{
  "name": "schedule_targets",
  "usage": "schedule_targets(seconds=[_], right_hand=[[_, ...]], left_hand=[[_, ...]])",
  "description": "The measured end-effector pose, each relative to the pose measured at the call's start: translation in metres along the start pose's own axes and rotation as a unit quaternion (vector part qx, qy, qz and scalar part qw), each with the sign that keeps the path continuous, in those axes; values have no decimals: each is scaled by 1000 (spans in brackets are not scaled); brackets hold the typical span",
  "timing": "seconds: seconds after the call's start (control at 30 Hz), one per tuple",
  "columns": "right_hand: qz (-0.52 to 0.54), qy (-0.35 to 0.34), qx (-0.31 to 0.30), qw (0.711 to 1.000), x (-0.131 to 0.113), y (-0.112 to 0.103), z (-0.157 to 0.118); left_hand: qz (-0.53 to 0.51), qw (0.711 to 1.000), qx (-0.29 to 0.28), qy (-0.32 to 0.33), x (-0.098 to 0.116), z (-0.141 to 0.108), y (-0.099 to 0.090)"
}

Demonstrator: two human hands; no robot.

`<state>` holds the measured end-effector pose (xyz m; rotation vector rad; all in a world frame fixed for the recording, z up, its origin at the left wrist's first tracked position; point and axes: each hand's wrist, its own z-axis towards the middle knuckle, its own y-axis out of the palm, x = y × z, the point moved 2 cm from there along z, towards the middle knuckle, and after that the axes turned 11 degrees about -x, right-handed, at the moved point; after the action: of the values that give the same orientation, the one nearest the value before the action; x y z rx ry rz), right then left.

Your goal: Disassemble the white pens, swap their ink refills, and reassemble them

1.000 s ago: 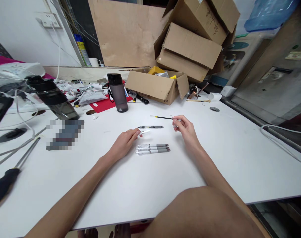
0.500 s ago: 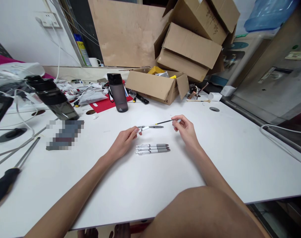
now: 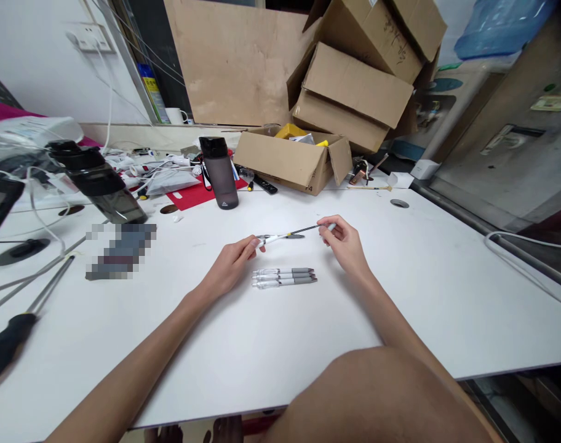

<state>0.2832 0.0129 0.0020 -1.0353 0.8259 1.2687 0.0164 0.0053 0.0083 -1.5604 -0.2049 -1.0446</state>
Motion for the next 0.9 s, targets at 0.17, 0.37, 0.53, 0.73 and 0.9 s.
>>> schedule_targets(seconds=[0.17, 0.37, 0.53, 0.73, 0.9], right_hand=[[-11, -5, 0, 1000, 2, -1, 0], [-29, -5, -11, 1000, 0, 2, -2], [-49, -2, -52, 997, -5, 10, -6], [-61, 9, -90, 994, -6, 16, -9], [-65, 19, -102, 992, -6, 16, -9]], left_hand=[[-2, 1000, -10, -6, 4, -1, -1], [9, 1000, -8, 4, 2, 0, 2], [19, 1000, -7, 16, 2, 0, 4], [27, 999, -13, 15, 2, 1, 5], [32, 999, -11, 24, -1, 2, 8]])
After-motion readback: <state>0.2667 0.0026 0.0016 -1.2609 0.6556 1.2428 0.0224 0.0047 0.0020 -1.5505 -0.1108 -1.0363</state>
